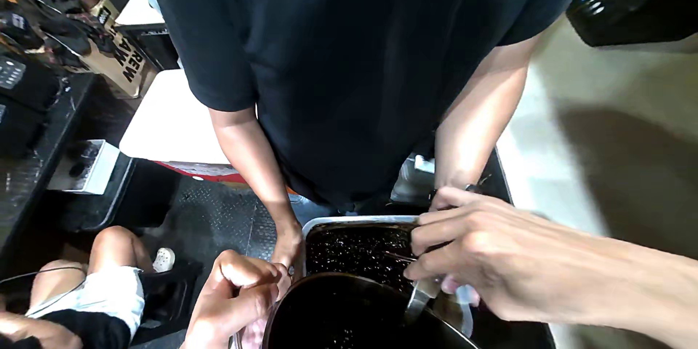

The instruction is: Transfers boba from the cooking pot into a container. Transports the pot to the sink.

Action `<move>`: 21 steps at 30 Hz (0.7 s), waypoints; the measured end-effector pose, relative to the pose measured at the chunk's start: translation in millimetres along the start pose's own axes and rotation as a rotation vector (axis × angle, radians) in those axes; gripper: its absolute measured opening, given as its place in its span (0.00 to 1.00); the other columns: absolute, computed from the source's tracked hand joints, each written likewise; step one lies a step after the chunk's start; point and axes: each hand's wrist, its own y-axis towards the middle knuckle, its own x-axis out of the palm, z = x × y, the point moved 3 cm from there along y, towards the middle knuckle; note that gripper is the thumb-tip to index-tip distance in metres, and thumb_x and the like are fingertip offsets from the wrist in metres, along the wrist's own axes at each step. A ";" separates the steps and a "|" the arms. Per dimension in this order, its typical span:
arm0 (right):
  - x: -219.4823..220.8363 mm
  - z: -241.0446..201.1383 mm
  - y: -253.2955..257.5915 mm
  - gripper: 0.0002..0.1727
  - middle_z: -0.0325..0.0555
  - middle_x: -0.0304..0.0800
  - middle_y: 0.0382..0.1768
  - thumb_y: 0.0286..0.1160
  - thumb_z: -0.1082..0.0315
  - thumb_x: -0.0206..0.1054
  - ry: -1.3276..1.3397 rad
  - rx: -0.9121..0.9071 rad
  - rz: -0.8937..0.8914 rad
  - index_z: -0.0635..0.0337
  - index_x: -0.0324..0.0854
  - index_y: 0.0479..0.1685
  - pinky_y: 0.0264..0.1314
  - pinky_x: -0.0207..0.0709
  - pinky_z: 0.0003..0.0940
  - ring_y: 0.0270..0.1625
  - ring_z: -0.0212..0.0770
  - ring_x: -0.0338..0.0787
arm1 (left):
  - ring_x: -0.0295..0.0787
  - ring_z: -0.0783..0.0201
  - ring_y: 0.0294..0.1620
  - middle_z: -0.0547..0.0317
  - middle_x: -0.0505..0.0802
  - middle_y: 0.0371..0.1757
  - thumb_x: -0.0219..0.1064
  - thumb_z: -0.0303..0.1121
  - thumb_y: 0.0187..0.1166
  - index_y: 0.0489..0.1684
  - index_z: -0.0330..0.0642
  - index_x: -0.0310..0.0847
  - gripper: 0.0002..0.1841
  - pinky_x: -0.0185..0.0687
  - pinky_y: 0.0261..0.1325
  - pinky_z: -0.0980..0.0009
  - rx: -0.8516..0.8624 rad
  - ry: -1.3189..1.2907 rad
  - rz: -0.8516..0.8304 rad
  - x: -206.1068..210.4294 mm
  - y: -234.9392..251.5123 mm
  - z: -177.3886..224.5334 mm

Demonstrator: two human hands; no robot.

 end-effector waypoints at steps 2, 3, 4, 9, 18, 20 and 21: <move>-11.8 9.9 -11.9 0.12 0.16 0.84 0.29 0.64 0.56 0.65 -0.004 0.014 0.041 0.28 0.95 0.36 0.46 0.73 0.35 0.37 0.24 0.82 | 0.83 0.75 0.24 0.69 0.87 0.23 0.67 0.25 0.70 0.21 0.52 0.83 0.09 0.80 0.35 0.74 -0.018 -0.003 -0.012 0.0 5.3 -1.1; -19.8 14.5 -18.6 0.12 0.16 0.85 0.32 0.66 0.53 0.64 -0.009 0.025 0.064 0.28 0.95 0.38 0.49 0.73 0.36 0.39 0.23 0.83 | 0.82 0.76 0.23 0.70 0.87 0.22 0.68 0.25 0.69 0.20 0.53 0.84 0.10 0.79 0.34 0.75 -0.027 -0.008 -0.013 -0.1 7.7 -1.5; -28.5 18.7 -25.7 0.13 0.15 0.86 0.33 0.67 0.52 0.63 -0.015 0.038 0.089 0.28 0.95 0.40 0.53 0.74 0.38 0.40 0.23 0.83 | 0.82 0.76 0.22 0.70 0.86 0.20 0.68 0.25 0.68 0.18 0.53 0.84 0.11 0.78 0.32 0.76 -0.032 -0.009 -0.005 -0.2 9.5 -2.0; -74.2 32.8 -64.0 0.17 0.26 0.94 0.39 0.77 0.54 0.59 -0.128 0.166 0.160 0.38 0.96 0.45 0.50 0.70 0.42 0.41 0.29 0.86 | 0.81 0.78 0.20 0.72 0.86 0.17 0.68 0.25 0.62 0.12 0.53 0.87 0.12 0.76 0.28 0.78 -0.101 -0.019 0.112 -2.9 12.5 -5.6; -24.2 15.7 -32.9 0.12 0.13 0.88 0.34 0.72 0.49 0.62 0.041 0.122 0.102 0.25 0.94 0.40 0.51 0.73 0.38 0.40 0.21 0.84 | 0.79 0.79 0.16 0.71 0.85 0.14 0.69 0.26 0.58 0.08 0.53 0.86 0.11 0.72 0.22 0.80 -0.178 0.009 0.215 1.0 20.9 -5.5; -11.0 15.4 -30.3 0.14 0.15 0.86 0.33 0.74 0.49 0.60 0.020 0.096 0.074 0.25 0.94 0.40 0.52 0.75 0.40 0.41 0.24 0.84 | 0.77 0.80 0.16 0.73 0.83 0.13 0.69 0.26 0.59 0.06 0.53 0.84 0.13 0.70 0.21 0.80 -0.189 0.010 0.167 0.0 23.0 -5.9; -13.8 17.3 -33.2 0.13 0.15 0.87 0.33 0.74 0.49 0.60 0.009 0.098 0.084 0.25 0.94 0.39 0.53 0.75 0.40 0.41 0.23 0.84 | 0.76 0.80 0.16 0.73 0.81 0.13 0.68 0.26 0.60 0.06 0.53 0.82 0.13 0.69 0.21 0.80 -0.188 0.013 0.133 -1.5 23.5 -6.1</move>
